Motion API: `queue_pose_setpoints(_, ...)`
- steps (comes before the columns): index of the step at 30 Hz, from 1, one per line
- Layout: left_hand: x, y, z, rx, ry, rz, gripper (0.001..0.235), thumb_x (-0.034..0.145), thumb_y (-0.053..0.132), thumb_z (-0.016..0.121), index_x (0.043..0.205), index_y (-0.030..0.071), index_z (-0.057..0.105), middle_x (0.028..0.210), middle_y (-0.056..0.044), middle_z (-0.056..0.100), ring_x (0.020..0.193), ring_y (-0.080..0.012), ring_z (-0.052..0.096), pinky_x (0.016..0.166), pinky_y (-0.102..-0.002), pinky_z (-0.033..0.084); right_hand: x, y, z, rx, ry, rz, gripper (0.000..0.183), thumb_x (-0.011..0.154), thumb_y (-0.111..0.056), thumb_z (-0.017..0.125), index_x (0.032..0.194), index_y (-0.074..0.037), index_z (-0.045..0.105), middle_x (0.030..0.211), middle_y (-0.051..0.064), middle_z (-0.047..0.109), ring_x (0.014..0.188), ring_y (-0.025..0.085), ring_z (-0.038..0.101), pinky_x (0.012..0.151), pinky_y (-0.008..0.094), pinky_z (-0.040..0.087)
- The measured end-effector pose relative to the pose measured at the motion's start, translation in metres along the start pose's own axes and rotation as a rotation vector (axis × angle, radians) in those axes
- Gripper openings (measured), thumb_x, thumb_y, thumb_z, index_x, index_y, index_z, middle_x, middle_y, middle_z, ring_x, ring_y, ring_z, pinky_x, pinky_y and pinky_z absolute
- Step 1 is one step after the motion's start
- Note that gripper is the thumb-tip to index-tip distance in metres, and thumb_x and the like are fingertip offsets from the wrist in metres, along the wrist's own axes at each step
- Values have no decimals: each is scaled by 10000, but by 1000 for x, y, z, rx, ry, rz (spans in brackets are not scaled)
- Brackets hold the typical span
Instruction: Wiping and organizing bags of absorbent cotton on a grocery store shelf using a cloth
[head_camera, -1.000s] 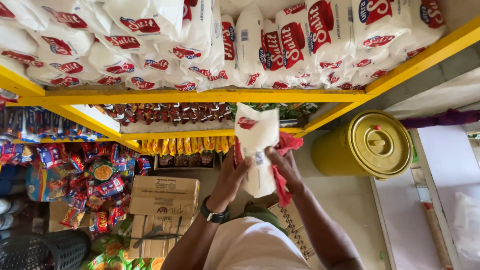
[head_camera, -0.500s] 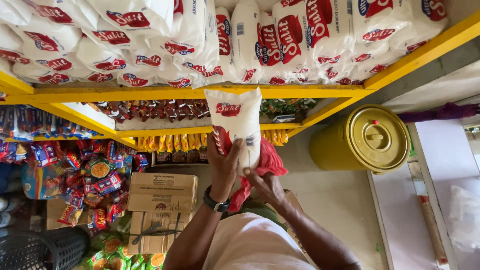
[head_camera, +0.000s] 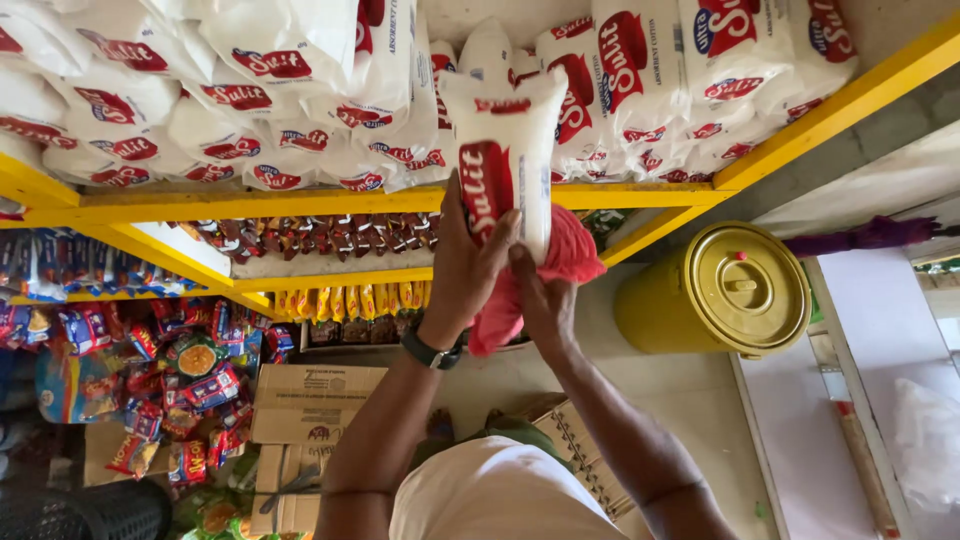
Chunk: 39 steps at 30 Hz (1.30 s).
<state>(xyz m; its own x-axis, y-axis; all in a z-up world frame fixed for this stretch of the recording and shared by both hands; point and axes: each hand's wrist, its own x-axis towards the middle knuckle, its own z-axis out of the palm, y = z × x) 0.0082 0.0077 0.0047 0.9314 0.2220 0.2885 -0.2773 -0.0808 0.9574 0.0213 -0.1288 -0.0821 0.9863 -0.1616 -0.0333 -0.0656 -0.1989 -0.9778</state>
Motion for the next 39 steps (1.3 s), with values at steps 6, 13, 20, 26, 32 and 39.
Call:
queue_pose_setpoints(6, 3, -3, -15, 43, 22, 198, 794, 1148, 472, 595, 1648, -101, 365, 1503, -394, 486, 1436, -588, 538, 1190, -712, 481, 20, -95, 17, 294, 13, -140, 430, 990, -462, 834, 1151, -63, 810, 1040, 134, 808, 965, 219, 758, 1022, 483, 578)
queue_pose_setpoints(13, -25, -27, -35, 30, 83, 132, 459, 1163, 331, 596, 1471, -9, 596, 1350, -231, 567, 1331, -463, 653, 1097, -597, 604, 57, -109, 39, 585, -3, -164, 209, 1067, -235, 785, 946, -66, 758, 859, 57, 744, 811, 138, 731, 859, 335, 607)
queue_pose_setpoints(20, -21, -26, -44, 179, 142, 239, 302, 1154, 227, 617, 1357, 16, 692, 1242, -160, 586, 1190, -368, 732, 1004, -488, 667, 117, -43, 78, 218, 212, -232, 475, 1017, -412, 808, 1052, 57, 749, 986, 321, 749, 1069, 414, 746, 1038, 573, 510)
queue_pose_setpoints(26, 0, 0, -45, 420, 199, 548, 257, 1112, 95, 641, 1352, 17, 689, 1270, -198, 616, 1200, -379, 701, 1013, -503, 631, 117, -60, 70, 39, 101, -279, 416, 1029, -452, 785, 959, -43, 776, 851, 189, 769, 891, 340, 767, 891, 522, 571)
queue_pose_setpoints(32, 53, 18, -38, 775, 62, 742, 309, 1117, 278, 710, 1351, 80, 746, 1295, -165, 673, 1288, -374, 660, 1094, -568, 538, 150, -38, 69, 7, 48, -250, 339, 975, -378, 809, 896, -48, 797, 767, 153, 785, 772, 301, 766, 766, 495, 561)
queue_pose_setpoints(39, 130, -41, -27, 1152, -15, 876, 498, 1260, 505, 499, 1478, 106, 703, 1606, -135, 649, 1635, -381, 336, 1354, -666, 115, 118, -41, 52, 213, -217, -251, 168, 1088, -213, 645, 958, -109, 665, 850, 48, 732, 708, 184, 716, 610, 326, 661)
